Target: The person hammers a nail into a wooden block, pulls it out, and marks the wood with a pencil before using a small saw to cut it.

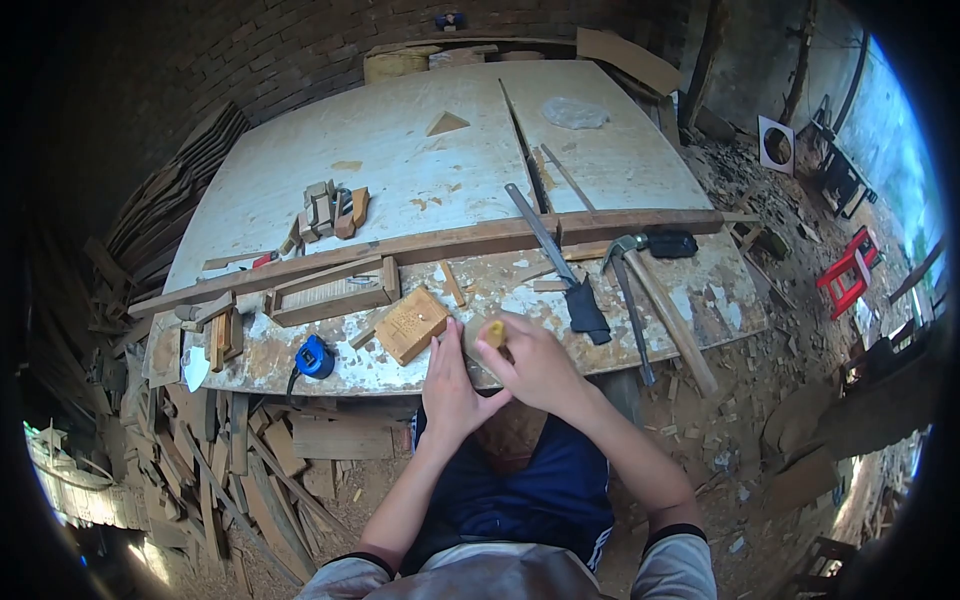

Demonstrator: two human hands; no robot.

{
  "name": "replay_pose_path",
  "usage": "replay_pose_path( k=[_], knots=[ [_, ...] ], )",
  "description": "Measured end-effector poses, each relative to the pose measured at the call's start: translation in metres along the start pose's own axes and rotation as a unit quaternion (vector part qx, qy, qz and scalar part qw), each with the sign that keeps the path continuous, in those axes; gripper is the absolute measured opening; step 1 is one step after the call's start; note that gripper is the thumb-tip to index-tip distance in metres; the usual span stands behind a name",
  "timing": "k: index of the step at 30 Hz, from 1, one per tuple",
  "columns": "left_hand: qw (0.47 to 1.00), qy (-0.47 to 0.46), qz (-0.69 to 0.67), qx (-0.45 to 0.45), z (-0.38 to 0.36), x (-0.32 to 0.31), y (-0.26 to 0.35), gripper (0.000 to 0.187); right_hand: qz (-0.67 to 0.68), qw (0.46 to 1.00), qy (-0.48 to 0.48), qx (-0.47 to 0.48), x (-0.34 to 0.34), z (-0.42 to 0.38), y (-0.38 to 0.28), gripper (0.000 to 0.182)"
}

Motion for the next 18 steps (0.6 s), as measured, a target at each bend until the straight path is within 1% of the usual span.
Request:
replay_pose_path(
  k=[2,4,5,7,8,9,12,13,16,17,18],
  knots=[
    [1.000,-0.001,-0.004,0.003,0.000,0.000,0.000,0.133,-0.014,0.998,-0.069,-0.002,-0.008,-0.005,0.008,0.015],
    [1.000,-0.003,-0.019,0.016,0.000,0.000,0.001,0.131,-0.043,0.997,-0.040,0.055,-0.012,-0.009,0.011,0.018],
    [1.000,-0.005,0.000,0.006,-0.003,-0.003,-0.004,0.131,-0.059,0.995,-0.025,0.083,-0.013,-0.013,0.010,0.020],
    [0.999,-0.009,0.035,-0.017,-0.004,-0.009,-0.011,0.131,-0.007,0.995,-0.078,0.067,-0.020,-0.024,-0.003,0.023],
    [1.000,-0.008,0.016,-0.007,-0.004,-0.007,-0.009,0.131,0.019,0.993,-0.103,0.058,-0.022,-0.027,-0.007,0.025],
    [1.000,-0.008,-0.004,0.004,-0.004,-0.004,-0.007,0.132,-0.005,0.989,-0.135,0.061,-0.018,-0.026,-0.002,0.028],
    [0.999,-0.008,-0.028,0.022,-0.003,-0.001,-0.002,0.133,-0.082,0.993,-0.044,0.075,-0.015,-0.023,0.033,0.030],
    [0.999,-0.007,-0.029,0.025,-0.002,-0.001,-0.002,0.133,-0.044,0.997,-0.050,0.039,-0.018,-0.026,0.026,0.031],
    [1.000,0.003,-0.015,0.013,-0.003,-0.006,-0.008,0.133,0.037,0.993,-0.093,0.069,-0.031,-0.036,0.003,0.031],
    [1.000,0.000,-0.017,0.018,-0.002,-0.004,-0.006,0.133,0.053,0.989,-0.130,0.054,-0.026,-0.032,0.009,0.032],
    [1.000,-0.002,-0.019,0.023,-0.001,-0.001,-0.002,0.133,0.020,0.994,-0.090,0.056,-0.021,-0.029,0.019,0.033]
  ],
)
Point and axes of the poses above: each hand's wrist, its own z-axis towards the middle knuckle, its own x-axis out of the back of the hand, y = z × x, the point moved 4 cm from there along z, towards the middle knuckle, and after that the axes turned 1 degree about -x, right-handed, at the moved point
